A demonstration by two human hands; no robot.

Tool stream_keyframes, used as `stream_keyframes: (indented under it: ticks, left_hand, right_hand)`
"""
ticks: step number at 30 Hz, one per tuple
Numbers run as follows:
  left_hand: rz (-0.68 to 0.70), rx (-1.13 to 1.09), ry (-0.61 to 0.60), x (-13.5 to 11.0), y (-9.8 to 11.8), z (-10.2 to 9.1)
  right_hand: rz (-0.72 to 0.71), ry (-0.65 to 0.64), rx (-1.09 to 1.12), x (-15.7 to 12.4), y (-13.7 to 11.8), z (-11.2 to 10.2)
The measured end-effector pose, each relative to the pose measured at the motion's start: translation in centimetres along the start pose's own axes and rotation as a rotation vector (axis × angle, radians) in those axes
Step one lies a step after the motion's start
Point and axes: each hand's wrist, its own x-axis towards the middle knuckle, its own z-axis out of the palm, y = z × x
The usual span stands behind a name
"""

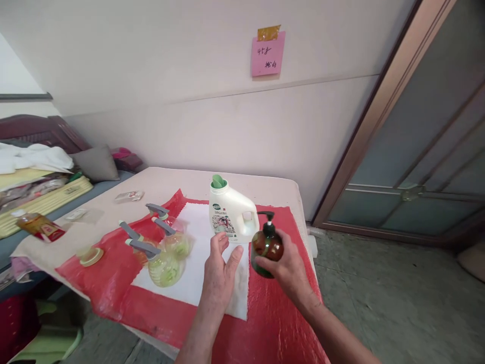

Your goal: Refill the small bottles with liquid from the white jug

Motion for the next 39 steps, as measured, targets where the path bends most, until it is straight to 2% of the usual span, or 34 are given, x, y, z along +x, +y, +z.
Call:
stream_keyframes:
  ticks: [3,6,12,15,17,20,24,27,29,33,34,36,39]
  left_hand:
    - [-0.020,-0.028,0.017,0.4,0.2,-0.7]
    - [-0.038,-0.045,0.034,0.6,0.3,-1.1]
    - [-0.084,-0.021,-0.004,0.9,-0.2,-1.2]
    - [-0.068,0.044,-0.031,1.0,-0.3,-1.1]
    - [-0.066,0.075,-0.044,1.1,-0.3,-1.0]
    - [-0.073,0.099,-0.060,1.1,-0.4,-0.9]
    - [-0.046,0.091,-0.075,1.0,-0.7,-0.6]
    - [-0.016,0.084,-0.089,0.7,-0.6,-0.5]
    - [0.007,0.089,-0.084,0.6,-0.3,-0.6]
    - [0.060,0.126,-0.025,0.5,0.4,-1.3]
    - [0.089,0.129,0.020,0.6,0.5,-1.7]
    - [0.183,0.135,0.186,0.9,0.7,-2.9]
    - [0.344,0.100,0.581,1.4,0.8,-5.5]
  right_hand:
    - [0.085,0.084,-0.107,3.4,1.7,-0.9]
    - [0.119,0.126,-0.185,7.3,3.4,-0.4]
    - [0.083,0.080,-0.198,14.7,7.0,4.2]
    - [0.086,0.045,-0.163,16.4,8.4,6.4]
    - [0.098,0.009,-0.128,16.8,9.0,7.1]
    - [0.130,-0.017,-0.064,16.4,9.3,6.7]
    - [0.201,0.074,0.026,14.2,8.0,3.6]
    - [0.239,0.123,0.124,11.0,5.6,1.0]
    - [0.218,0.086,0.198,8.4,3.5,0.0]
    - [0.168,-0.035,0.340,3.0,-0.2,-0.3]
    - [0.178,-0.063,0.377,1.9,-0.8,-0.2]
    - [0.227,-0.133,0.416,0.1,-1.5,0.3]
    - [0.365,-0.247,0.450,-1.2,-1.4,0.9]
